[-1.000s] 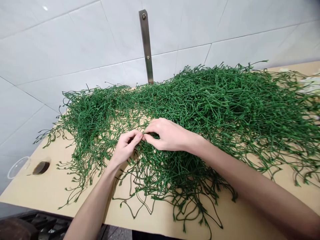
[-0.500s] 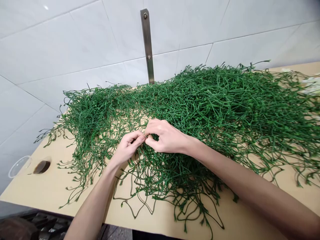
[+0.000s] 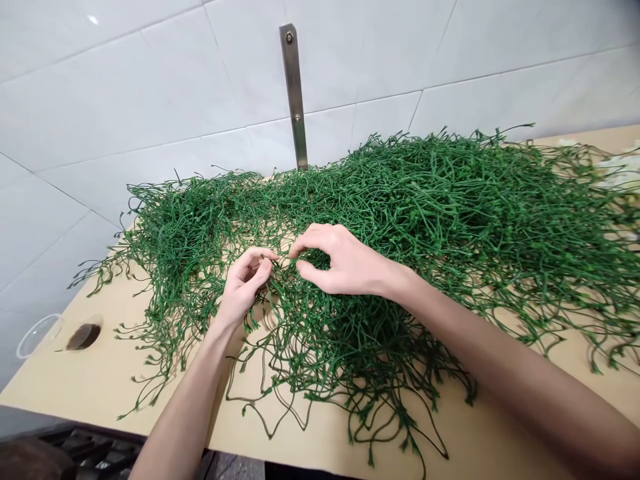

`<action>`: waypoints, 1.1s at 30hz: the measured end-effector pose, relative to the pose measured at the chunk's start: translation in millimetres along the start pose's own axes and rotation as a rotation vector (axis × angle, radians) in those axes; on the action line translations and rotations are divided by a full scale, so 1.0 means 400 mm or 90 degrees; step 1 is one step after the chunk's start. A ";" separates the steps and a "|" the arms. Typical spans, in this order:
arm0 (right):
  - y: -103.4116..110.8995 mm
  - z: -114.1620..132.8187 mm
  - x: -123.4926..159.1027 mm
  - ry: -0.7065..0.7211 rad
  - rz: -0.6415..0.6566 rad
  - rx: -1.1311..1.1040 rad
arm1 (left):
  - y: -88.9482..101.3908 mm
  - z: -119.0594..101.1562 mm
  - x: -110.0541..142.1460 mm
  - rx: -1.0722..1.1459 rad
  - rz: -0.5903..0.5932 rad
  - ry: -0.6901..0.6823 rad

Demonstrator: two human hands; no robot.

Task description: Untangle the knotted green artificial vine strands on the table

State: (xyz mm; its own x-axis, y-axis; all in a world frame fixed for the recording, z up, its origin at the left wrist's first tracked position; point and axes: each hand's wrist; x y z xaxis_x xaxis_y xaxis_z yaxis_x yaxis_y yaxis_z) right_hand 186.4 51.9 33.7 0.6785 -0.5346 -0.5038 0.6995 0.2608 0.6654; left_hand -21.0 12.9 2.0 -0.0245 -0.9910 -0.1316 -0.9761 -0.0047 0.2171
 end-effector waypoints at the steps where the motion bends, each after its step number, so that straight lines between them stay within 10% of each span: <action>1: 0.000 -0.001 0.000 0.007 0.011 -0.014 | -0.001 0.000 0.001 0.006 -0.002 0.007; 14: 0.097 0.006 0.002 -0.074 0.192 -0.095 | 0.004 -0.001 -0.006 0.059 -0.180 -0.035; 23: 0.070 0.030 -0.005 0.018 -0.112 -0.006 | -0.003 -0.001 0.006 -0.004 -0.076 -0.019; 33: -0.003 0.015 -0.005 0.019 0.021 -0.010 | -0.005 0.019 0.006 0.066 0.002 0.007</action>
State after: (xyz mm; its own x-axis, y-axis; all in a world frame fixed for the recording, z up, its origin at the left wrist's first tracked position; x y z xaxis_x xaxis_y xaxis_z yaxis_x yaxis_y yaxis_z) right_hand 182.7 47.9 37.3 0.7070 -0.5017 -0.4984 0.6803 0.2902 0.6730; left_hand -20.9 11.3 -5.9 -0.0264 -0.9925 -0.1196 -0.9931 0.0123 0.1167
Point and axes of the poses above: each hand's wrist, its own x-axis away from the middle knuckle, its own y-axis out of the back of the hand, z = x × y, and after that the axes turned 7 degrees about y, right-handed
